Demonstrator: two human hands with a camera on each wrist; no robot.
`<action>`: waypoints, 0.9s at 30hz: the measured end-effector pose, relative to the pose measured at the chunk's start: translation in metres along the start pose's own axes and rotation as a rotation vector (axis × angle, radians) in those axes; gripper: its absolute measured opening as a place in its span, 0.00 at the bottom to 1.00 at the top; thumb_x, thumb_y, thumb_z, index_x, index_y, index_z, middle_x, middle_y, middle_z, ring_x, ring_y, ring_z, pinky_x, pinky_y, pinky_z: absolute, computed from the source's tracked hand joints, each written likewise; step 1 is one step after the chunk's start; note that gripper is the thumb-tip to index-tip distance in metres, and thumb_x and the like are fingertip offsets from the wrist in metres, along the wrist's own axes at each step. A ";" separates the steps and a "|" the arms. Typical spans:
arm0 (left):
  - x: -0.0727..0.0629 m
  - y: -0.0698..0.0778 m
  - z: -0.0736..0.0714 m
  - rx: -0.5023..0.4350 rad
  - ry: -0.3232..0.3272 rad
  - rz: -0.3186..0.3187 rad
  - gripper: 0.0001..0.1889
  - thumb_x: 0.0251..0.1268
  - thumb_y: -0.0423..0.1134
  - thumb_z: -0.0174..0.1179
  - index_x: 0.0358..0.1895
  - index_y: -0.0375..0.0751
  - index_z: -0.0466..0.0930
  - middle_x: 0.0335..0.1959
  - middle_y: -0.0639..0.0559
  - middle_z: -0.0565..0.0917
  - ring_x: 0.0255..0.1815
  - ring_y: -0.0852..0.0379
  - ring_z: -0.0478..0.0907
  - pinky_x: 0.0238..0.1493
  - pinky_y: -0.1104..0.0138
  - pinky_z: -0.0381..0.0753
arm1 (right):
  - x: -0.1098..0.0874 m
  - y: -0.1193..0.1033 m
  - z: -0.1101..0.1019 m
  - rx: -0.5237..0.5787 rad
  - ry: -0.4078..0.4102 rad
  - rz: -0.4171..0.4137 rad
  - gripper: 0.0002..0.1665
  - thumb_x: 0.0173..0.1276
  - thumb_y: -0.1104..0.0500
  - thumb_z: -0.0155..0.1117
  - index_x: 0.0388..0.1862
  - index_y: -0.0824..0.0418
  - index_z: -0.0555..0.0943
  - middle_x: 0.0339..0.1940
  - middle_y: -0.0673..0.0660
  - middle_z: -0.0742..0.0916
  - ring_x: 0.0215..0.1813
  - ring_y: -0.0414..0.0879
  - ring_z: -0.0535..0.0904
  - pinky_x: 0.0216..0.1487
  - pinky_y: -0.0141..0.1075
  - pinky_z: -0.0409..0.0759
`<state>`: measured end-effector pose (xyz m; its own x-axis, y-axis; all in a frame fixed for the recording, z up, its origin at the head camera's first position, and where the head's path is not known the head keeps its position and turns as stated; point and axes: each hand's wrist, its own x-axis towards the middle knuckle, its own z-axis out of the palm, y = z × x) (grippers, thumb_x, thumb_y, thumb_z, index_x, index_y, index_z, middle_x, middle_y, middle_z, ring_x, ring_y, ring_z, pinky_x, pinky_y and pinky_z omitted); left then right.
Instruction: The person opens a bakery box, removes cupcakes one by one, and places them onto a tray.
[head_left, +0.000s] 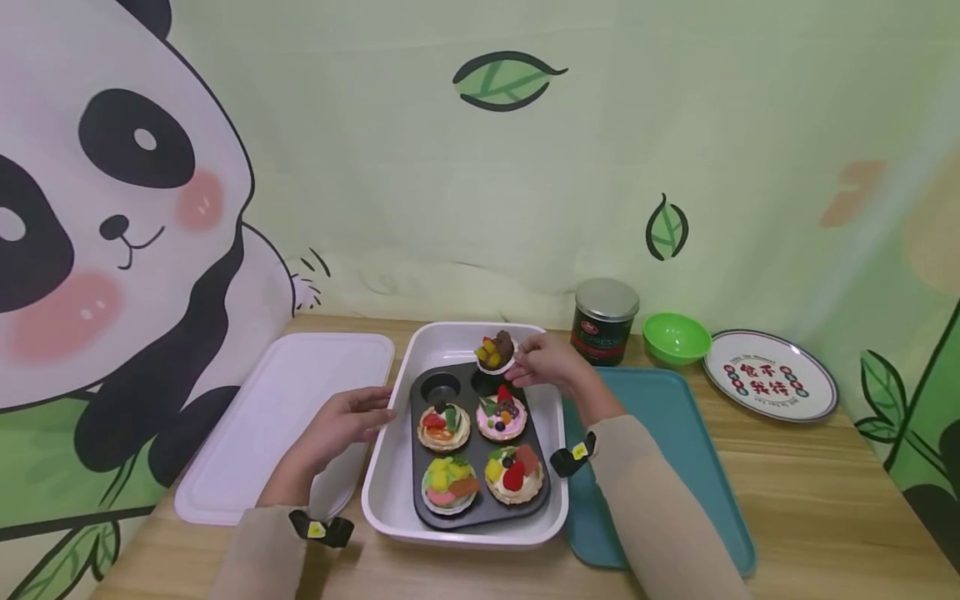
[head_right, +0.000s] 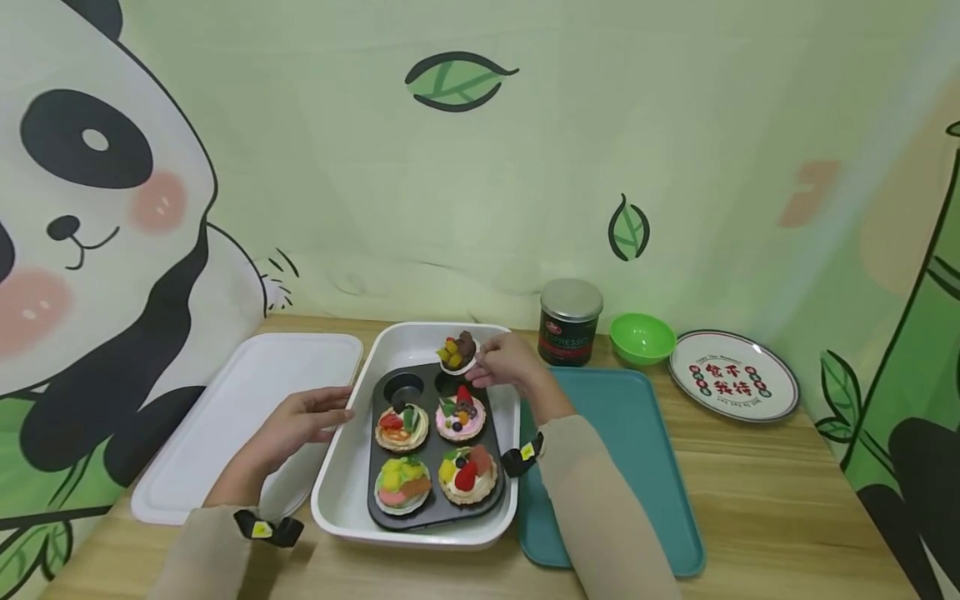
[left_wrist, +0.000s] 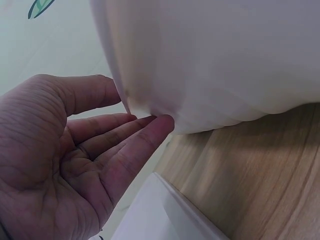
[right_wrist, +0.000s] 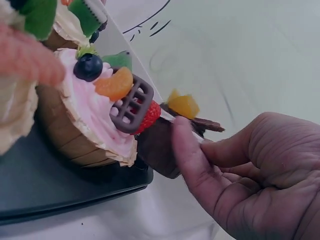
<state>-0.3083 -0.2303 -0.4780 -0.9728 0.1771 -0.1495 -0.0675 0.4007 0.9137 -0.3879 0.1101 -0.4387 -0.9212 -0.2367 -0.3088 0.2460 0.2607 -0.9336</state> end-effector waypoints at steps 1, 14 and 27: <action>0.000 0.000 0.000 0.000 0.001 0.000 0.28 0.70 0.45 0.63 0.69 0.37 0.72 0.62 0.39 0.80 0.58 0.44 0.81 0.51 0.55 0.85 | 0.000 0.001 -0.001 0.000 0.005 -0.001 0.16 0.78 0.67 0.50 0.60 0.75 0.73 0.45 0.69 0.86 0.42 0.50 0.86 0.54 0.46 0.84; 0.000 0.002 0.001 -0.006 -0.003 -0.005 0.29 0.70 0.45 0.63 0.70 0.37 0.71 0.63 0.39 0.79 0.59 0.44 0.80 0.52 0.54 0.85 | -0.012 0.004 -0.017 0.111 -0.033 -0.097 0.12 0.76 0.70 0.51 0.55 0.75 0.72 0.40 0.63 0.84 0.39 0.47 0.85 0.43 0.37 0.87; -0.001 0.000 0.002 0.007 0.007 -0.015 0.30 0.71 0.47 0.62 0.72 0.38 0.70 0.64 0.39 0.79 0.59 0.44 0.80 0.51 0.54 0.85 | -0.048 0.022 -0.086 0.167 0.057 -0.191 0.11 0.78 0.66 0.52 0.54 0.73 0.72 0.39 0.59 0.84 0.41 0.46 0.84 0.46 0.36 0.86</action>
<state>-0.3074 -0.2288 -0.4788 -0.9732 0.1649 -0.1603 -0.0804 0.4093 0.9088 -0.3641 0.2074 -0.4283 -0.9701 -0.2121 -0.1181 0.1082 0.0576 -0.9925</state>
